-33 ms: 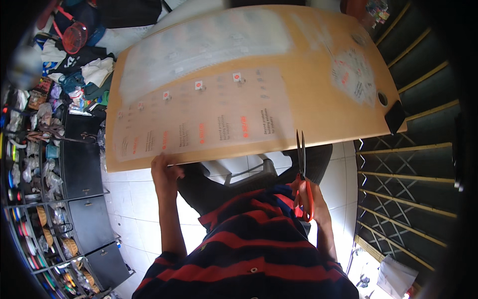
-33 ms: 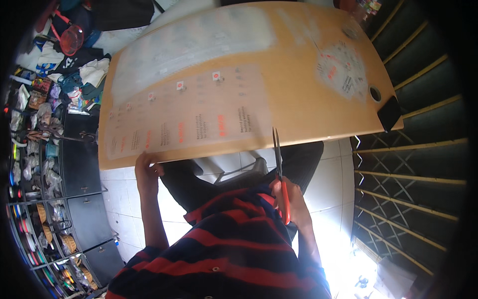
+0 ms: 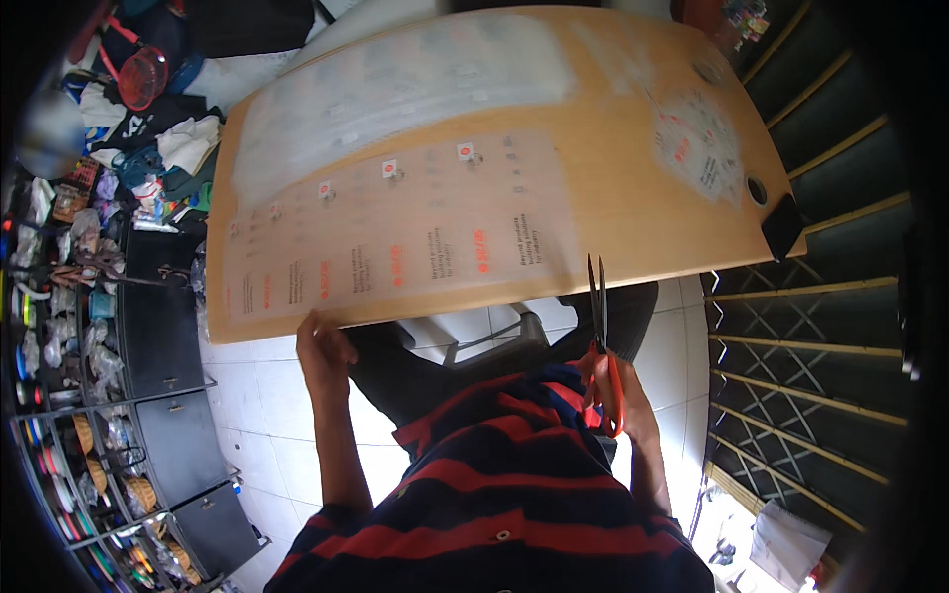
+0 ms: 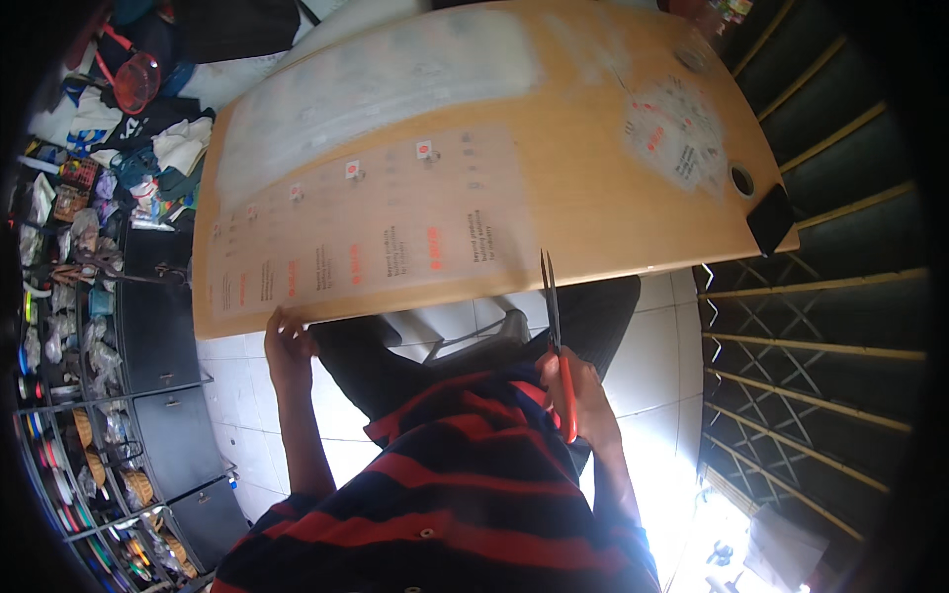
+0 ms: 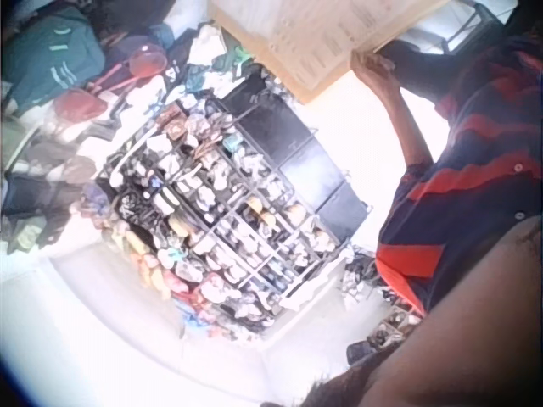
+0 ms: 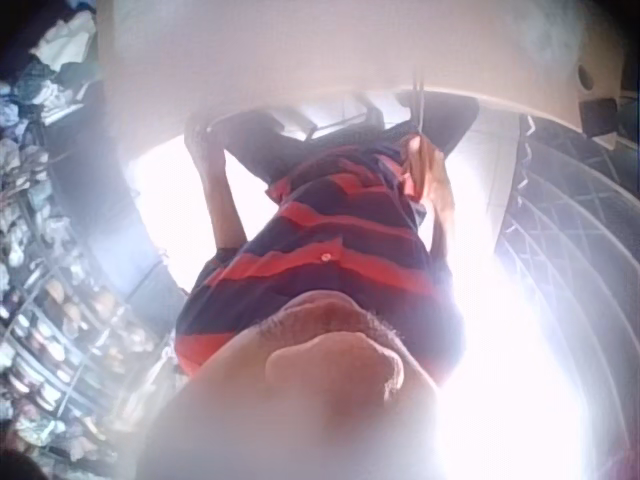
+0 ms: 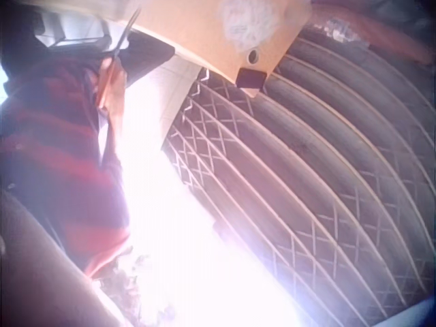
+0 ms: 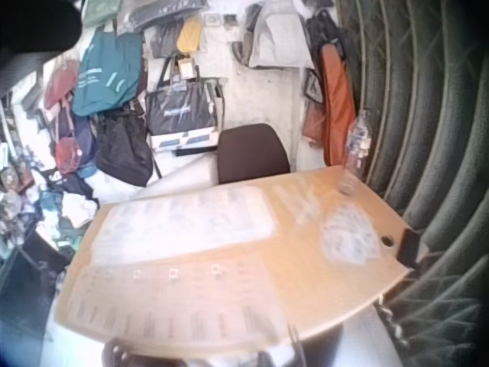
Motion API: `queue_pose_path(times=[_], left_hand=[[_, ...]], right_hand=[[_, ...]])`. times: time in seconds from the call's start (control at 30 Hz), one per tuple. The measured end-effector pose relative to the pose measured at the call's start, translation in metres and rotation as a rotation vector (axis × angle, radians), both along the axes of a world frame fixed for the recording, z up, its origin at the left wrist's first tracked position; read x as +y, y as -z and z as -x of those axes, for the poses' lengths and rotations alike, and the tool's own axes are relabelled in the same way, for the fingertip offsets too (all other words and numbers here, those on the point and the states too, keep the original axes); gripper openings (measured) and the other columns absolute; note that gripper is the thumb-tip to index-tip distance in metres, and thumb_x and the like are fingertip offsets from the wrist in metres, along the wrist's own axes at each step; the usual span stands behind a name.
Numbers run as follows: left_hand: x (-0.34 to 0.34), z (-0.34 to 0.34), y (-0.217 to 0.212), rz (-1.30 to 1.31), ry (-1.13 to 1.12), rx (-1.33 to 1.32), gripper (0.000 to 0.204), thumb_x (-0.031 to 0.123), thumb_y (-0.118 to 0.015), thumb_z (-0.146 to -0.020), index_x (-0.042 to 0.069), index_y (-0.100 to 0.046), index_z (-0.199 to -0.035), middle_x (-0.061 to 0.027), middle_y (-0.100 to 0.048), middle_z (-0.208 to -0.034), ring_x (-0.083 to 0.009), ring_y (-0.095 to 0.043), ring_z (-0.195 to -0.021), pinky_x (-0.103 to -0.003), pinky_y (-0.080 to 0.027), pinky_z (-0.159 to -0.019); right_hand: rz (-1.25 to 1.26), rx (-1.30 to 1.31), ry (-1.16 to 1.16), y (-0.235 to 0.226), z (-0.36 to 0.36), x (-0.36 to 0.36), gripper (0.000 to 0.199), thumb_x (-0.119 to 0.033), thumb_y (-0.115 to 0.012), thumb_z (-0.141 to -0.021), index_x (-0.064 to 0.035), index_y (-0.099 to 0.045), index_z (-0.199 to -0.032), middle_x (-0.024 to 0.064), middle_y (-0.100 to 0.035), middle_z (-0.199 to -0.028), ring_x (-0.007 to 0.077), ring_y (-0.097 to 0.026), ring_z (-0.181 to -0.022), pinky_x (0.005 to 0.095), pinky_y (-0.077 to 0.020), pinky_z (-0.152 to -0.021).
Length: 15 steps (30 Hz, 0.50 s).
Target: The person uses red-handled scissors to cut a large sheet of translucent paper with printed text and logos into smaller rectangular pieces. They hold the paper steady with their left hand while cutting with their right hand, repeatedly trimming the edges and separating sections on a wooden table.
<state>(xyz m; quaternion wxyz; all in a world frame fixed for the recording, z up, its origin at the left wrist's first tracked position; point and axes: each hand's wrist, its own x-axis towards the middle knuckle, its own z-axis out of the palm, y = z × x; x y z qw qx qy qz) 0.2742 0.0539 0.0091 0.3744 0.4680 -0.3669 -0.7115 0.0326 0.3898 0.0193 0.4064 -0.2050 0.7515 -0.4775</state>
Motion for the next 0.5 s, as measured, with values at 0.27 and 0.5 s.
queue_pose_path(times=[0.27,0.5], left_hand=[[0.063,0.111,-0.028,1.327,0.611,-0.387,0.023,0.011,-0.073,-0.087,0.005,-0.066,-0.108,-0.0113,-0.067,-0.109,-0.0296,-0.062,-0.106,-0.042,-0.047,-0.098],[0.083,0.174,-0.004,1.625,0.943,-0.534,0.058,0.023,-0.077,-0.084,0.012,-0.06,-0.139,-0.0155,-0.042,-0.155,-0.0429,-0.04,-0.139,-0.057,-0.031,-0.111]], right_hand=[[-0.064,-0.15,0.074,-0.006,0.012,-0.01,0.08,-0.065,-0.036,-0.102,0.011,-0.061,-0.102,0.0114,-0.06,-0.07,0.0198,-0.067,-0.056,0.0321,-0.0531,-0.053],[-0.175,-0.147,0.067,-0.017,0.008,0.004,0.083,-0.069,-0.033,-0.101,0.009,-0.06,-0.096,0.0104,-0.06,-0.059,0.0203,-0.068,-0.052,0.0311,-0.053,-0.05]])
